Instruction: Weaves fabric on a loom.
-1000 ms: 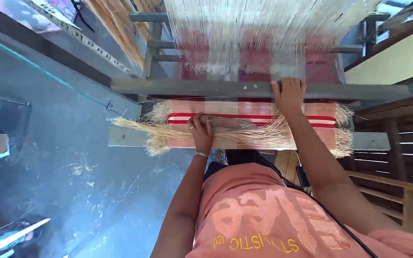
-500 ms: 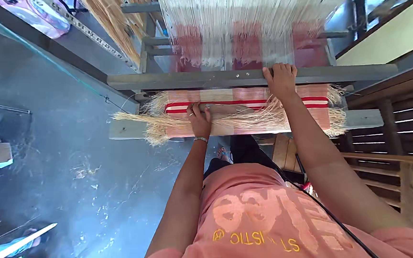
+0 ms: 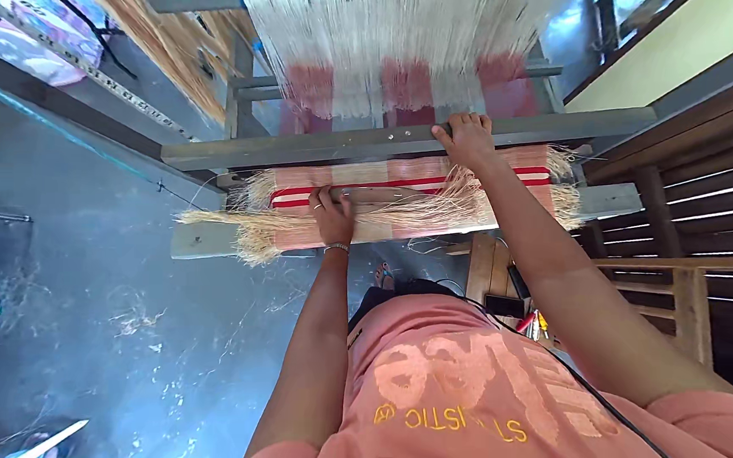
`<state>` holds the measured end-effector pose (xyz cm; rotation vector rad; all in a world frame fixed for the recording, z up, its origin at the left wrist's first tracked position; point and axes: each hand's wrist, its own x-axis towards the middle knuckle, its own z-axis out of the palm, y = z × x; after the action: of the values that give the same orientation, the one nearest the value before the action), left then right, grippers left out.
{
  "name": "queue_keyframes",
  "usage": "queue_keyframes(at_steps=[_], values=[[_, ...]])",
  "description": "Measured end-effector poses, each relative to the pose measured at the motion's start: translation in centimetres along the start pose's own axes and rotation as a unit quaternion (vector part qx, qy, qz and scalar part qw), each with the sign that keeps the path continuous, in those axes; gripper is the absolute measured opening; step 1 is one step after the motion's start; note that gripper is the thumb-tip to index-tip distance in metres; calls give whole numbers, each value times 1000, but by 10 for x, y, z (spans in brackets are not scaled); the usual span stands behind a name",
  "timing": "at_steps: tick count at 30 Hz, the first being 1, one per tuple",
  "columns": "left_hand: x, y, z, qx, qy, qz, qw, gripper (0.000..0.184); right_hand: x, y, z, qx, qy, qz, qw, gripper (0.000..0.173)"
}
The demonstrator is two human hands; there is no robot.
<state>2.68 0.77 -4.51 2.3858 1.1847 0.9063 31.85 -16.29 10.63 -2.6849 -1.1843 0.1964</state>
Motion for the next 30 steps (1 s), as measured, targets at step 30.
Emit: queue_keyframes(at_steps=[30], values=[[4,3,0,7,0,13,1000,43,5,8,12,-2,75,-34,997,70]])
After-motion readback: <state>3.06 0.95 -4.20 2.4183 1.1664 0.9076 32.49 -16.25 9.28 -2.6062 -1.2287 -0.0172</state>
